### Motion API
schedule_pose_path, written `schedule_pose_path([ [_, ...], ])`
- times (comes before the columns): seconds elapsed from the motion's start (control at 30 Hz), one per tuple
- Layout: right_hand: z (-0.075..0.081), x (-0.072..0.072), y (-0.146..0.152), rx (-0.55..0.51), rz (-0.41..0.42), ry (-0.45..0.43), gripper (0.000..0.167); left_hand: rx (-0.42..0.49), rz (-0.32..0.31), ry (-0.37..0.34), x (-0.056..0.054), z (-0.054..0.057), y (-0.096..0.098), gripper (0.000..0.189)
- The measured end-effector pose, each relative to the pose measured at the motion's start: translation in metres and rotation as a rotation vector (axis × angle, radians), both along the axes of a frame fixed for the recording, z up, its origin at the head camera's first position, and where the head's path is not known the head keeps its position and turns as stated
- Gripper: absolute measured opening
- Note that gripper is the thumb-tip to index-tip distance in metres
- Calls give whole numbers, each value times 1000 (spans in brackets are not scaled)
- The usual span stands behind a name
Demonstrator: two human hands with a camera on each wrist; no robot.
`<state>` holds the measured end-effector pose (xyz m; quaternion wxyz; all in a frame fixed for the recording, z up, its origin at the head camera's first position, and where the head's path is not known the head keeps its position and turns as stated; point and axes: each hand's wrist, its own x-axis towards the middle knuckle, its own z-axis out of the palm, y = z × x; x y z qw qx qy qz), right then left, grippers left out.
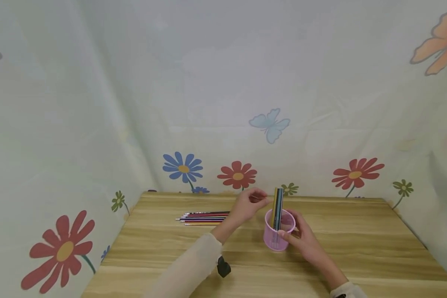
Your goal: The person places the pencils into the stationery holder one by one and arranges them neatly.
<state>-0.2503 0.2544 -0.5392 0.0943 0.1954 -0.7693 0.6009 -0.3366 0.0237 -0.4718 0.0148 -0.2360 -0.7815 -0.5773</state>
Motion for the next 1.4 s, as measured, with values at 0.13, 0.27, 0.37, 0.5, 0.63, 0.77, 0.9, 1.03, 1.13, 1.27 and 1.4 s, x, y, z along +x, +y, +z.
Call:
schedule_pose_path([
  [0.13,-1,-1,2,7,-4,-7,68,-76,-13,27,-1,-2,-20,20],
  [0.27,0,0,2,5,0,-16,67,-141,-19,21,-4,-7,-41,13],
  [0.37,1,1,1,0,9,-23,67,-186,-17,14,-7,-13,-57,16],
  [0.5,1,2,0,2,5,-23,67,-255,-23,3,-9,-20,-78,21],
  [0.63,0,1,-1,8,0,-13,67,-308,-47,-4,-9,-25,-95,20],
  [0.77,0,1,-1,8,-6,-3,66,-352,-67,16,-9,-29,-106,16],
  [0.9,-1,1,-1,6,-10,-1,65,-394,-75,19,-7,-33,-113,14],
  [1.03,-1,1,0,4,-12,0,65,-429,-79,8,-5,-38,-116,15],
  [1.13,-1,1,1,14,-10,8,65,-432,-89,14,-4,-40,-117,16],
  [1.27,0,2,1,19,-12,1,65,-438,-89,26,-3,-43,-117,17],
  [1.4,2,3,0,13,-4,-5,66,-466,-82,18,-2,-45,-116,17],
])
